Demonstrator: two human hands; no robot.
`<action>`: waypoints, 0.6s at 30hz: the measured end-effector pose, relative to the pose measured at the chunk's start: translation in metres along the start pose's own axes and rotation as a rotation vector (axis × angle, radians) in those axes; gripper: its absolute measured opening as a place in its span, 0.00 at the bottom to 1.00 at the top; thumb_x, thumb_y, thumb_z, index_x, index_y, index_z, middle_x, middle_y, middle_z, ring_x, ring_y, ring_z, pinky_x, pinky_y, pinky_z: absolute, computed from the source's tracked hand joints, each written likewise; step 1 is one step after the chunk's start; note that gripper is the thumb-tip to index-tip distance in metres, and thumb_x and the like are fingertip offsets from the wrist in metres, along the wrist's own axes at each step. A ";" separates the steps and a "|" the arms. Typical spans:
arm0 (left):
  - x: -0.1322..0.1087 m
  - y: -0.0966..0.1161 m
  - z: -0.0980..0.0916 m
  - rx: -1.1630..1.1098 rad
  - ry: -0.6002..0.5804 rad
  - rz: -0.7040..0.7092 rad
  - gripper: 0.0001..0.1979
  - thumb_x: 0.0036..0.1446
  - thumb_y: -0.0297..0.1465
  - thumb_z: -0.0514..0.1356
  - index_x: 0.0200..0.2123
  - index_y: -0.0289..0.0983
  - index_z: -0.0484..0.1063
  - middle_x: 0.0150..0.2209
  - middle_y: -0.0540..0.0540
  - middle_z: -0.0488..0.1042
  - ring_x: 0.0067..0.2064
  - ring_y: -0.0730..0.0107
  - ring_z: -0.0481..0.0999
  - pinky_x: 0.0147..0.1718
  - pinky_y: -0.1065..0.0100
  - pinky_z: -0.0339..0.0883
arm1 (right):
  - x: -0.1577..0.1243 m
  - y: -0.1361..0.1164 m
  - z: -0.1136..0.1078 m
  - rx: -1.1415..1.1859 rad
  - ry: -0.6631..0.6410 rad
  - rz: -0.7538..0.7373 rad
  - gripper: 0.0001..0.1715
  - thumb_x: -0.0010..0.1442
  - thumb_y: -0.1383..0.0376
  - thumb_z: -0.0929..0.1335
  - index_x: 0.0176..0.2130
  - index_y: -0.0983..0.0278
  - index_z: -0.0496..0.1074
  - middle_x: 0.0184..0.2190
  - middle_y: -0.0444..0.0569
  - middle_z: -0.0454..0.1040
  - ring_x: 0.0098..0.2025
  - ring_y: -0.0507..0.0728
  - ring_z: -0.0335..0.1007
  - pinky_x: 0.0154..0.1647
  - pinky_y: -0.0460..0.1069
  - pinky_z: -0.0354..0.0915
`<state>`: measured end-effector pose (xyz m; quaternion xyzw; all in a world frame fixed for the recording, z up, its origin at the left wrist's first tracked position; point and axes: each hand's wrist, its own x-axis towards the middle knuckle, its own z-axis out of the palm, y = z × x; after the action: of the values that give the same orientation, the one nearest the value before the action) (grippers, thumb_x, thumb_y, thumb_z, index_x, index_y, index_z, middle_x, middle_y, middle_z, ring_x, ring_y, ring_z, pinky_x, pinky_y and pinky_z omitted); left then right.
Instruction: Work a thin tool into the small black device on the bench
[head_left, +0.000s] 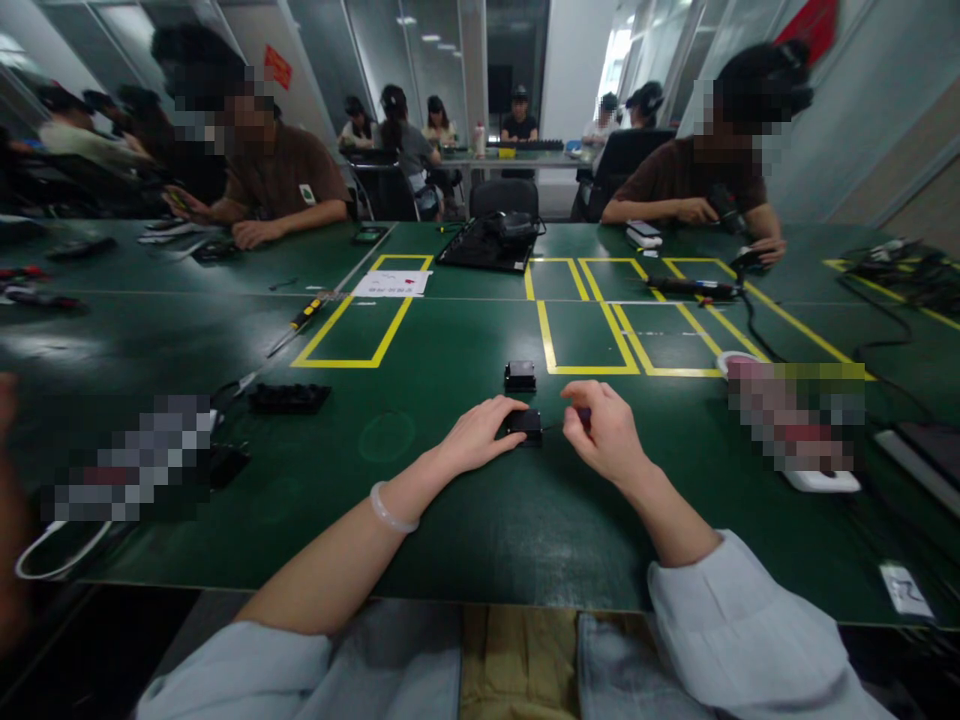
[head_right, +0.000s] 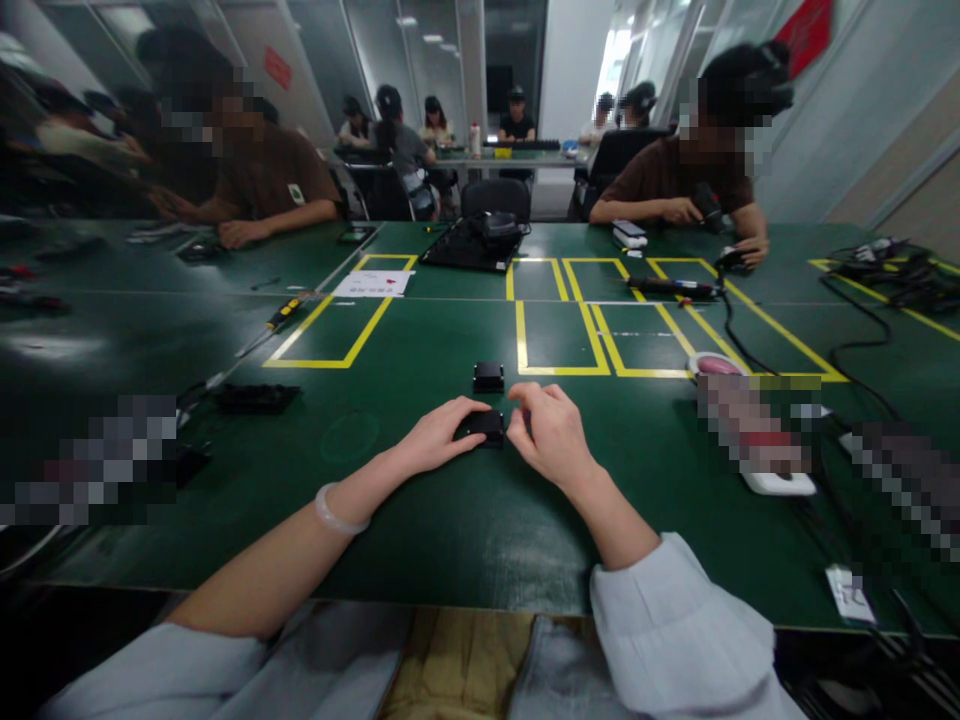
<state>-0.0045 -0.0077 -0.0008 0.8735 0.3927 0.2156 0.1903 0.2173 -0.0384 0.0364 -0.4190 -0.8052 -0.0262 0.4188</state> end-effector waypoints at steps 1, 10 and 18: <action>0.000 0.000 0.000 0.000 0.000 -0.001 0.19 0.60 0.37 0.58 0.54 0.42 0.64 0.48 0.43 0.71 0.48 0.58 0.72 0.48 0.57 0.67 | 0.000 0.000 0.000 0.002 0.000 -0.002 0.10 0.58 0.69 0.62 0.42 0.61 0.65 0.25 0.44 0.68 0.30 0.56 0.65 0.34 0.51 0.63; 0.000 -0.001 0.000 0.007 0.003 0.002 0.19 0.60 0.37 0.58 0.54 0.42 0.64 0.49 0.44 0.70 0.49 0.58 0.72 0.49 0.57 0.67 | 0.001 0.001 0.004 -0.038 0.009 -0.002 0.04 0.63 0.65 0.63 0.40 0.61 0.64 0.27 0.45 0.70 0.28 0.55 0.65 0.34 0.51 0.62; 0.000 -0.001 0.000 0.012 -0.008 -0.003 0.19 0.60 0.37 0.58 0.54 0.42 0.64 0.49 0.44 0.70 0.48 0.58 0.72 0.48 0.57 0.67 | 0.001 0.000 0.002 -0.015 0.007 -0.017 0.07 0.61 0.69 0.61 0.41 0.61 0.64 0.29 0.46 0.71 0.30 0.55 0.66 0.35 0.51 0.63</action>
<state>-0.0048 -0.0069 -0.0009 0.8748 0.3947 0.2095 0.1871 0.2155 -0.0366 0.0356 -0.4150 -0.8071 -0.0373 0.4182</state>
